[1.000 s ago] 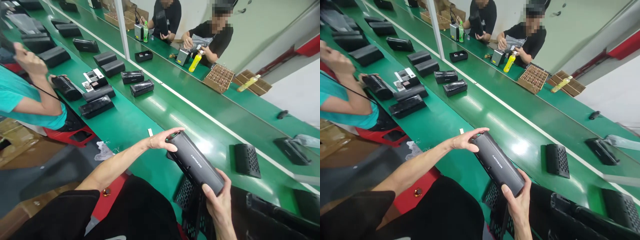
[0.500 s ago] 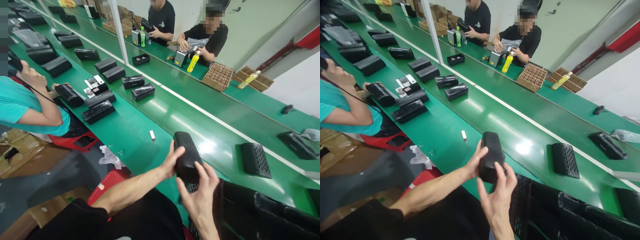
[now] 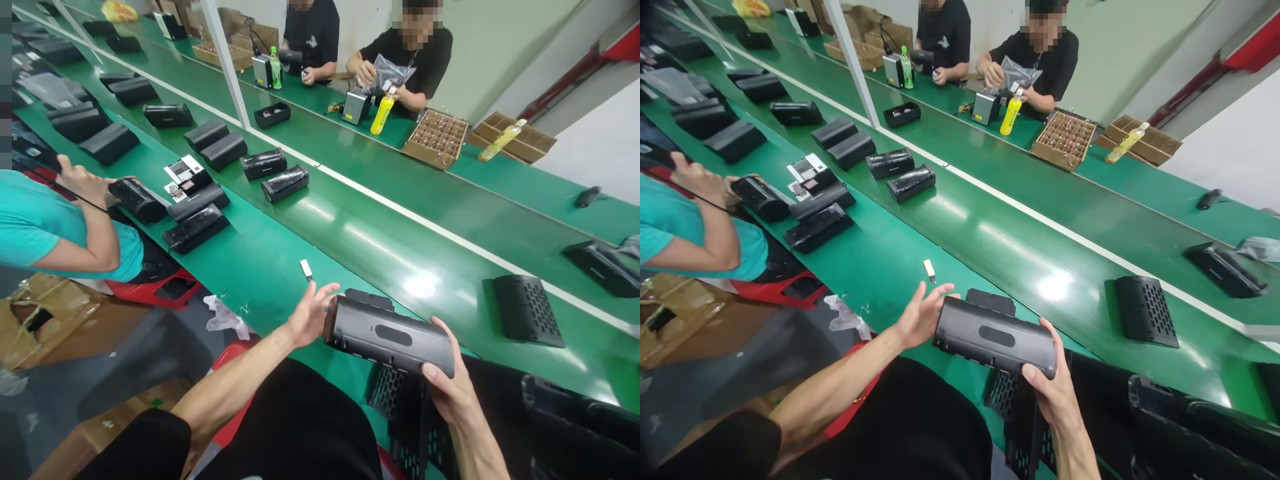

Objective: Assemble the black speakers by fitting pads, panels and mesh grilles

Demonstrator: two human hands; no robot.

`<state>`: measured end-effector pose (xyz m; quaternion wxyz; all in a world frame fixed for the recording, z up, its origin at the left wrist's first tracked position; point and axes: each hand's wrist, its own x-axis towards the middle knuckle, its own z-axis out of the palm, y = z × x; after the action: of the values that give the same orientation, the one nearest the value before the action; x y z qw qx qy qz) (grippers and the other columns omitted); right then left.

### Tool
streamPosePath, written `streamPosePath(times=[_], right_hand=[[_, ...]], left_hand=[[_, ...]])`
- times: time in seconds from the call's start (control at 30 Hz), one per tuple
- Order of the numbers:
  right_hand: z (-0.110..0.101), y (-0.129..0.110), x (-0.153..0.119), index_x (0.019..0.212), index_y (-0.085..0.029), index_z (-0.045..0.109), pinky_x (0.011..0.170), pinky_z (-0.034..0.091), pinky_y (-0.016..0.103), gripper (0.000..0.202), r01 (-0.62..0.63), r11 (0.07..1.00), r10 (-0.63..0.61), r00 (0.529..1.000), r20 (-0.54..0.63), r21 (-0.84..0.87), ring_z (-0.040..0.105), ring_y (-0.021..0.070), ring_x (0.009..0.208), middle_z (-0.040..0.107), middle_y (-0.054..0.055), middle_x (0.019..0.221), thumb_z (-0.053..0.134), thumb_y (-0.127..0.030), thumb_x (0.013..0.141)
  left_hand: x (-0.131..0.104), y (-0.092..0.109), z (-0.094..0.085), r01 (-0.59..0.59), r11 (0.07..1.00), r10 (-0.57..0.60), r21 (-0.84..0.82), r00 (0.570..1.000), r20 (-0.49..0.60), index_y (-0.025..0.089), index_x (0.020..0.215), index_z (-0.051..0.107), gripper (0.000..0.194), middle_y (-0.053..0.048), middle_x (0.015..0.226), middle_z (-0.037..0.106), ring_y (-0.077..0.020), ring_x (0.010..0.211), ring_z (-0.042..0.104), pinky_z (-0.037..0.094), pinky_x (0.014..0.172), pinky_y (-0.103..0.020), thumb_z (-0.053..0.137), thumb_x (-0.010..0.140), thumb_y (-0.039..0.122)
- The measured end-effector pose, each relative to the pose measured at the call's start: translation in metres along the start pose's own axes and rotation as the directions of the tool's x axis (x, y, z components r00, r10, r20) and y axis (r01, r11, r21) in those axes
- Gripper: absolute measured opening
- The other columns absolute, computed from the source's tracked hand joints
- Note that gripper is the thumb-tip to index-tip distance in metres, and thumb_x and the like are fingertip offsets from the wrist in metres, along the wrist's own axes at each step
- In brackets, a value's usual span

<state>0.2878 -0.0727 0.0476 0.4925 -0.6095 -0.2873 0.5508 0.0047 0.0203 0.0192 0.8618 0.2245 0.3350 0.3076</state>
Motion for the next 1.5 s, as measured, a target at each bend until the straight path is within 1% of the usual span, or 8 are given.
streamPosePath(times=[0.17,0.4,0.5,0.57,0.7,0.87,1.17,1.5], right_hand=[[0.007,0.012,-0.013,0.159,-0.038,0.044,0.101,0.055,0.041,0.103,-0.083,0.996,0.083,0.996,-0.04,0.011,0.068,0.0286,0.114,0.066,0.007,0.136,0.093,-0.052,0.069],[0.015,0.023,-0.022,0.147,-0.034,0.057,0.108,0.05,0.045,0.094,0.107,0.988,-0.122,0.981,-0.147,-0.108,0.061,0.033,0.129,0.057,0.01,0.153,0.094,-0.053,0.064],[0.023,0.034,-0.01,0.137,-0.032,0.061,0.099,0.055,0.039,0.092,-0.054,0.998,0.057,0.972,-0.227,0.018,0.067,0.0286,0.115,0.067,0.007,0.133,0.098,-0.054,0.056],[0.024,0.039,0.0,0.133,-0.031,0.063,0.087,0.06,0.037,0.09,-0.264,0.959,0.281,0.94,-0.194,0.107,0.07,0.0264,0.103,0.071,0.005,0.122,0.099,-0.056,0.055],[0.017,0.041,0.004,0.147,-0.039,0.051,0.069,0.066,0.04,0.09,-0.521,0.839,0.529,0.848,-0.013,0.154,0.074,0.0236,0.086,0.073,0.003,0.121,0.094,-0.058,0.07],[0.016,0.044,-0.004,0.146,-0.035,0.048,0.042,0.061,0.033,0.087,-0.519,0.851,0.513,0.854,0.081,0.078,0.073,0.0218,0.063,0.073,0.001,0.094,0.093,-0.057,0.074],[0.024,0.067,-0.005,0.125,-0.021,0.055,0.037,0.055,0.028,0.066,-0.671,0.739,0.664,0.74,0.107,0.061,0.078,0.0283,0.059,0.073,0.006,0.077,0.069,-0.074,0.089],[0.028,0.064,0.008,0.129,-0.015,0.063,0.038,0.047,0.03,0.072,-0.48,0.873,0.479,0.877,0.035,0.082,0.06,0.0198,0.043,0.071,0.004,0.063,0.082,-0.066,0.081]], left_hand=[[-0.014,0.016,-0.01,-0.203,0.895,0.189,0.397,0.979,0.075,0.029,0.159,0.037,0.114,-0.012,0.14,0.059,-0.0327,0.123,0.059,0.048,0.107,-0.047,0.097,0.063,0.048],[-0.01,0.017,-0.01,-0.283,0.824,0.257,0.492,0.959,0.121,0.027,0.15,0.045,0.097,-0.007,0.122,0.061,-0.0268,0.107,0.059,0.051,0.095,-0.04,0.091,0.067,0.048],[0.003,0.01,-0.016,-0.164,0.877,0.199,0.452,0.979,-0.033,0.027,0.144,0.05,0.094,-0.006,0.12,0.062,-0.0253,0.105,0.061,0.053,0.095,-0.039,0.09,0.063,0.051],[0.012,0.01,-0.023,0.068,0.902,-0.006,0.426,0.99,-0.143,0.029,0.145,0.049,0.092,-0.006,0.122,0.063,-0.0246,0.101,0.064,0.056,0.091,-0.04,0.088,0.066,0.058],[0.022,0.026,-0.043,0.444,0.77,-0.393,0.458,0.896,-0.208,0.033,0.153,0.046,0.09,-0.01,0.122,0.07,-0.0271,0.09,0.07,0.061,0.074,-0.042,0.066,0.08,0.082],[0.028,0.036,-0.052,0.332,0.809,-0.299,0.485,0.943,-0.148,0.023,0.139,0.064,0.078,-0.012,0.137,0.071,-0.0313,0.123,0.068,0.056,0.095,-0.038,0.084,0.073,0.061],[0.05,0.024,-0.042,0.395,0.764,-0.267,0.511,0.914,-0.307,0.016,0.093,0.075,0.042,-0.01,0.107,0.081,-0.0296,0.109,0.071,0.051,0.101,-0.04,0.072,0.083,0.057],[0.077,0.038,-0.055,0.213,0.841,-0.163,0.497,0.976,-0.142,0.02,0.16,0.047,0.109,-0.019,0.151,0.061,-0.0357,0.14,0.057,0.043,0.12,-0.05,0.092,0.069,0.06]])
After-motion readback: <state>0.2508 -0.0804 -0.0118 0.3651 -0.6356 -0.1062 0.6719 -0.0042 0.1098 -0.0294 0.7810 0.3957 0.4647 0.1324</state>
